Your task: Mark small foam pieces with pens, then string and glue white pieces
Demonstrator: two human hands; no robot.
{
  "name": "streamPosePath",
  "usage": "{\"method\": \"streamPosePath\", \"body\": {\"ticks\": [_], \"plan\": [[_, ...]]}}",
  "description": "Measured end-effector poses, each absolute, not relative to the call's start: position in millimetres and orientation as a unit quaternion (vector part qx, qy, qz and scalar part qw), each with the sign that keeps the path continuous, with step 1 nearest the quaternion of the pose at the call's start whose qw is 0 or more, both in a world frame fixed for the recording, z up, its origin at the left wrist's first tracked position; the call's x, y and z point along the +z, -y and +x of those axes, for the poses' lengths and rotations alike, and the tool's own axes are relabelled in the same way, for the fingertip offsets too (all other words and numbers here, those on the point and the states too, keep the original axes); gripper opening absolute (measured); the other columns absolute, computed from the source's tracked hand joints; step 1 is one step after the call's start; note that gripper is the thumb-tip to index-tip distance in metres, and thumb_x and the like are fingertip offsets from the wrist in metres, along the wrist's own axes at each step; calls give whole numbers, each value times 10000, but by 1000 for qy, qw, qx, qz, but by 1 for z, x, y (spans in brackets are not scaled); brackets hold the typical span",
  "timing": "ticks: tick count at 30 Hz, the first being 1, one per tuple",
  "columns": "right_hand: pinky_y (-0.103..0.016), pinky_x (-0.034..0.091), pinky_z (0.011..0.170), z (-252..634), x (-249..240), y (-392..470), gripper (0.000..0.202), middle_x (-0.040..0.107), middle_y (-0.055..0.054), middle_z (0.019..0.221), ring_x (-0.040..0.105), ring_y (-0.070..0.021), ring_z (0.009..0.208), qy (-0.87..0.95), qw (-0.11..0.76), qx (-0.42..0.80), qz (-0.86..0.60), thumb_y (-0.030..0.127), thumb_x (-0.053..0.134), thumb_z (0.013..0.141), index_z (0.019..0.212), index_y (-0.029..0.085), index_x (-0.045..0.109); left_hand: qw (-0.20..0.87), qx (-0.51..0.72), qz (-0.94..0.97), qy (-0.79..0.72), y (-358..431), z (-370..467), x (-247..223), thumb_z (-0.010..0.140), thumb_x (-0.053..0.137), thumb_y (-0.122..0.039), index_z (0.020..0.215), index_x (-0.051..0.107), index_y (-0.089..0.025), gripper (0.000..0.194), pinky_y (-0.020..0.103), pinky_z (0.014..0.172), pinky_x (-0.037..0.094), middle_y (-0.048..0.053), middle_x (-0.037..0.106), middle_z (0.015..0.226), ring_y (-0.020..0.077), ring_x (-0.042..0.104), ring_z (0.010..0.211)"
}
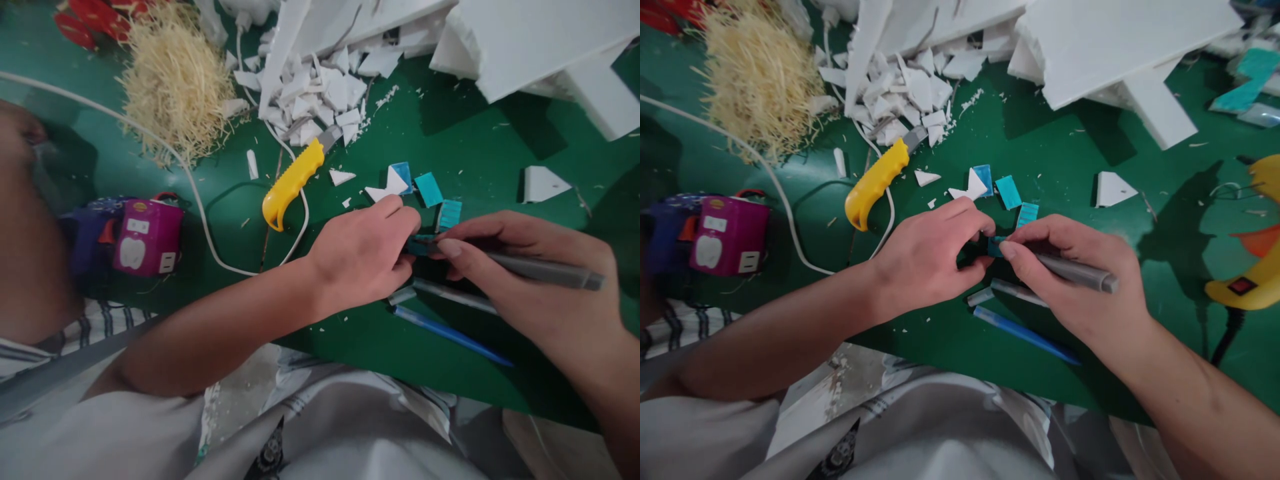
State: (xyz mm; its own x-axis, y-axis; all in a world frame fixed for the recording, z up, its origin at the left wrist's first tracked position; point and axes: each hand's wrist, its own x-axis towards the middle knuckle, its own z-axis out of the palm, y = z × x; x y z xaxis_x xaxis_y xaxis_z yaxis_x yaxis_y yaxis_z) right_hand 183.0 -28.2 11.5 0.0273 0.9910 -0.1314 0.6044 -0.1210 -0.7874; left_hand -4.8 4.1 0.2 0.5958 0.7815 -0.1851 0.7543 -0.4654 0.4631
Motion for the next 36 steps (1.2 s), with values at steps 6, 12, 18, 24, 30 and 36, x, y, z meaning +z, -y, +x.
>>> {"method": "streamPosePath", "body": {"ticks": [6,12,18,24,30,36], "plan": [[-244,485,472,183,11,27,129,721,18,634,626,-129,511,610,274,351,-655,385,759,790,740,267,752,259,22,853,-452,-4,-4,0,922,581,-254,1089,639,-181,191,306,631,436,51,652,1104,193,679,910],[-273,537,487,183,11,35,197,735,4,661,667,-157,528,594,291,334,-671,443,758,827,774,254,754,256,20,857,-448,-5,-7,-1,932,582,-267,1085,641,-187,182,303,629,431,51,647,1075,196,680,907],[-275,501,449,186,5,40,145,718,26,635,639,-153,484,586,311,343,-665,403,764,832,741,294,738,273,38,857,-436,-7,-11,-1,921,626,-260,1135,648,-179,229,307,658,443,46,649,1072,186,668,881],[-307,521,487,188,8,36,150,721,28,656,657,-175,525,597,261,369,-663,428,739,845,755,308,736,285,29,855,-432,-8,-12,1,909,618,-227,1091,669,-175,196,309,669,444,49,651,1064,193,670,894],[-295,485,456,186,9,36,156,703,38,637,620,-152,493,626,277,340,-645,395,726,848,724,300,718,269,42,857,-438,-7,-12,-2,902,608,-229,1074,662,-179,187,300,643,422,46,653,1055,185,664,875],[-253,468,414,187,10,34,138,683,54,588,598,-127,447,629,283,347,-636,339,731,827,703,281,716,263,40,858,-440,-7,-11,-2,898,611,-231,1084,662,-186,198,299,638,414,34,642,1026,182,654,851]]}}
